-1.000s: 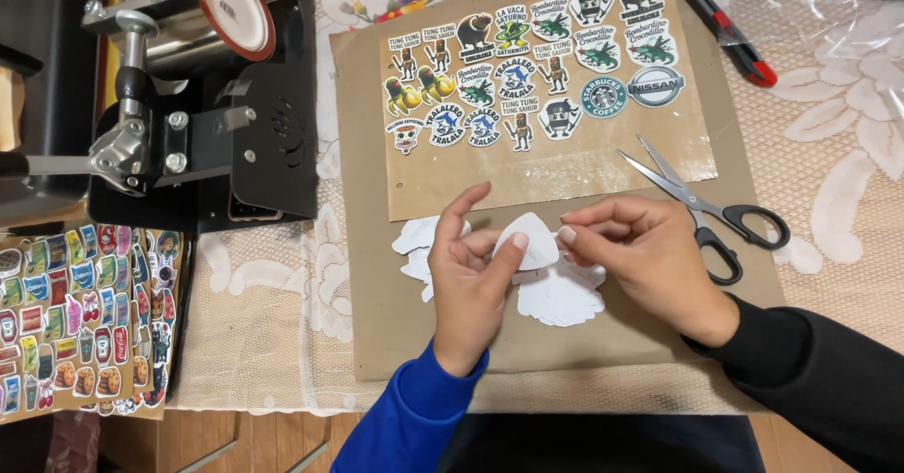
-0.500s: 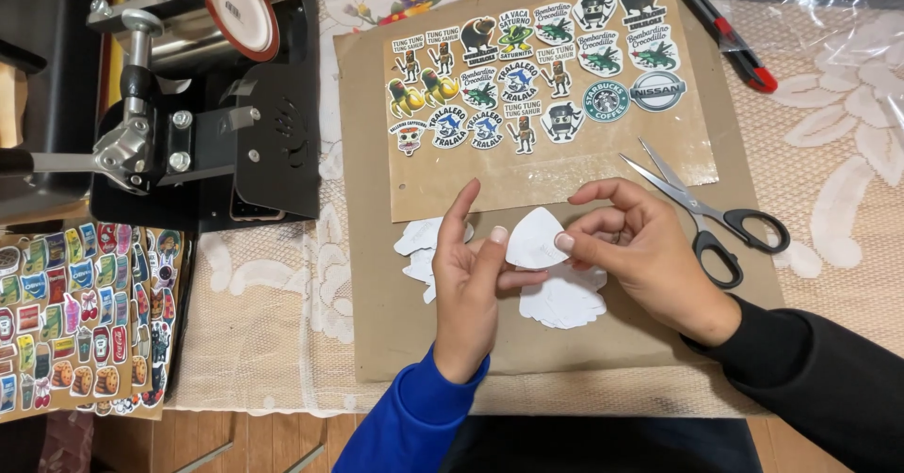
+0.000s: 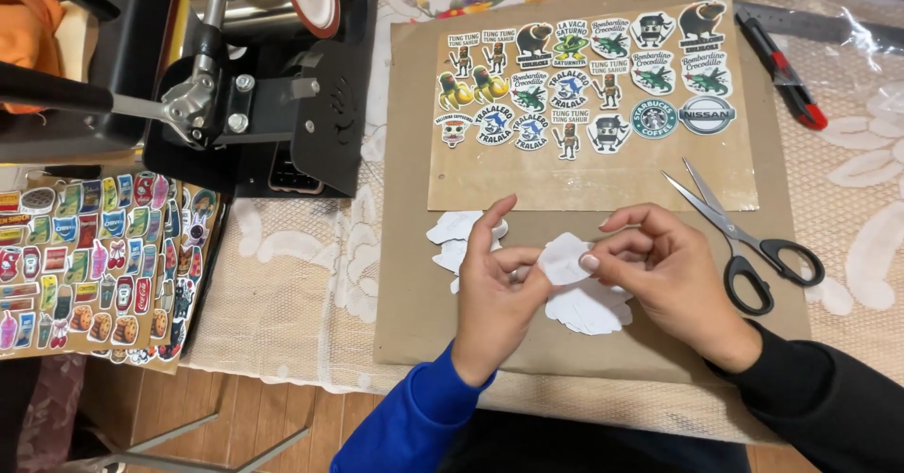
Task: The person is arranging small white sticker cutouts on a surface and then using a roll of clear tape and scissors to cut and apply small pieces of tape to them.
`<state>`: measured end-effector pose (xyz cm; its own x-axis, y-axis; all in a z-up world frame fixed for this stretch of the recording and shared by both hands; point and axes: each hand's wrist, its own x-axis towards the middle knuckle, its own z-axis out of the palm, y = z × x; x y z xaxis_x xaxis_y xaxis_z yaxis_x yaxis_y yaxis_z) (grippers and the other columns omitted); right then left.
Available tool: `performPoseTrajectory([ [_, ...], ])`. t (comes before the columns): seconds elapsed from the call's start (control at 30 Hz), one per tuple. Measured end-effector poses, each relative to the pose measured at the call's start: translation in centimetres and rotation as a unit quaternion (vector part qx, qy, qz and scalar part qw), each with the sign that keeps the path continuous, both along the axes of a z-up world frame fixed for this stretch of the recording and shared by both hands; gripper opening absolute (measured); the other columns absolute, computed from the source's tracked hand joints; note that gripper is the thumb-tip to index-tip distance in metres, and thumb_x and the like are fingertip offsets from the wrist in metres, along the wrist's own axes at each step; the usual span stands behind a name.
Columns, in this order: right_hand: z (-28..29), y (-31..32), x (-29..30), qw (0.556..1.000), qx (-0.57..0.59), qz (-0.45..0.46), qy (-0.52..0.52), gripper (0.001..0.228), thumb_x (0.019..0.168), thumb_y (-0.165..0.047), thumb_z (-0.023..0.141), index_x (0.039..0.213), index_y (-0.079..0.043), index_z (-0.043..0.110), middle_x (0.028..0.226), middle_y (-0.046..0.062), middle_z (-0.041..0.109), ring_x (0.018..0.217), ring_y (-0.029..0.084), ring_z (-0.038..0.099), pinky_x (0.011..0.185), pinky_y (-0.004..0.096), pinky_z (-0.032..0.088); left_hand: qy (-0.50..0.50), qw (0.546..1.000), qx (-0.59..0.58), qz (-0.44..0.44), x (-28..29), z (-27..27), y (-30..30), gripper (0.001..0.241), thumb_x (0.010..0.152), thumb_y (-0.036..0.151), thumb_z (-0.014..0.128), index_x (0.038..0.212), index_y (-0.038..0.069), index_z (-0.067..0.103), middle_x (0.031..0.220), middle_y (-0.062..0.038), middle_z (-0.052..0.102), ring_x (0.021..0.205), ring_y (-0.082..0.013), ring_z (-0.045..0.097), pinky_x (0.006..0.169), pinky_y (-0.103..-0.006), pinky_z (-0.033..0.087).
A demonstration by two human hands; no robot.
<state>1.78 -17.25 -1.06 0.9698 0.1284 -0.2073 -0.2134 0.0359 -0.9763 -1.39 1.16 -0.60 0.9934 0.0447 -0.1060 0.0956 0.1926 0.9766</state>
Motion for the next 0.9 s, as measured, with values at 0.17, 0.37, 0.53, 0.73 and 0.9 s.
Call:
performPoseTrajectory([
  [0.17,-0.9,0.1,0.0,0.998,-0.028,0.047,-0.015,0.035,0.075,0.003,0.081,0.107,0.001,0.067,0.08,0.017,0.079,0.07,0.017,0.073,0.065,0.028,0.062,0.028,0.999,0.026,0.013,-1.5,-0.1,2.4,0.066,0.083,-0.006,0.063,0.144,0.009,0.045,0.092,-0.02,0.077,0.101,-0.0228,0.066,0.077,-0.0319,0.064],
  [0.37,-0.8,-0.2,0.0,0.987,-0.107,0.077,-0.091,0.019,0.078,-0.01,0.083,0.095,-0.006,0.074,0.084,0.006,0.079,0.076,0.01,0.072,0.068,0.02,0.058,0.009,0.985,0.136,0.11,-1.5,0.4,6.5,0.042,0.087,-0.001,0.064,0.128,0.004,0.06,0.106,-0.018,0.076,0.083,-0.0208,0.075,0.066,-0.0308,0.067],
  [0.53,-0.3,-0.2,0.3,0.984,-0.127,0.094,-0.086,0.011,0.08,-0.015,0.08,0.089,-0.008,0.078,0.081,0.003,0.081,0.07,0.008,0.07,0.062,0.02,0.054,-0.151,0.887,0.405,0.163,-0.7,-0.8,8.3,0.02,0.09,0.004,0.064,0.109,0.008,0.071,0.094,-0.008,0.074,0.072,-0.0131,0.069,0.064,-0.0254,0.058],
  [0.73,-0.6,-0.3,0.6,0.987,-0.115,0.095,-0.059,0.01,0.081,-0.014,0.079,0.088,-0.006,0.079,0.075,0.004,0.079,0.061,0.01,0.068,0.058,0.021,0.054,-0.275,0.759,0.579,0.118,-0.2,-1.0,7.9,0.014,0.091,0.01,0.066,0.103,0.005,0.073,0.118,-0.012,0.073,0.113,-0.0316,0.063,0.098,-0.0422,0.048],
  [0.9,-0.8,-0.4,0.7,0.986,-0.129,0.094,-0.048,0.01,0.081,-0.016,0.08,0.086,-0.007,0.079,0.07,0.004,0.077,0.06,0.009,0.066,0.055,0.021,0.049,-0.275,0.732,0.612,-0.118,0.1,-1.4,7.5,0.061,0.088,0.048,0.074,0.138,0.017,0.057,0.159,-0.013,0.038,0.148,-0.0446,0.03,0.115,-0.0696,0.021],
])
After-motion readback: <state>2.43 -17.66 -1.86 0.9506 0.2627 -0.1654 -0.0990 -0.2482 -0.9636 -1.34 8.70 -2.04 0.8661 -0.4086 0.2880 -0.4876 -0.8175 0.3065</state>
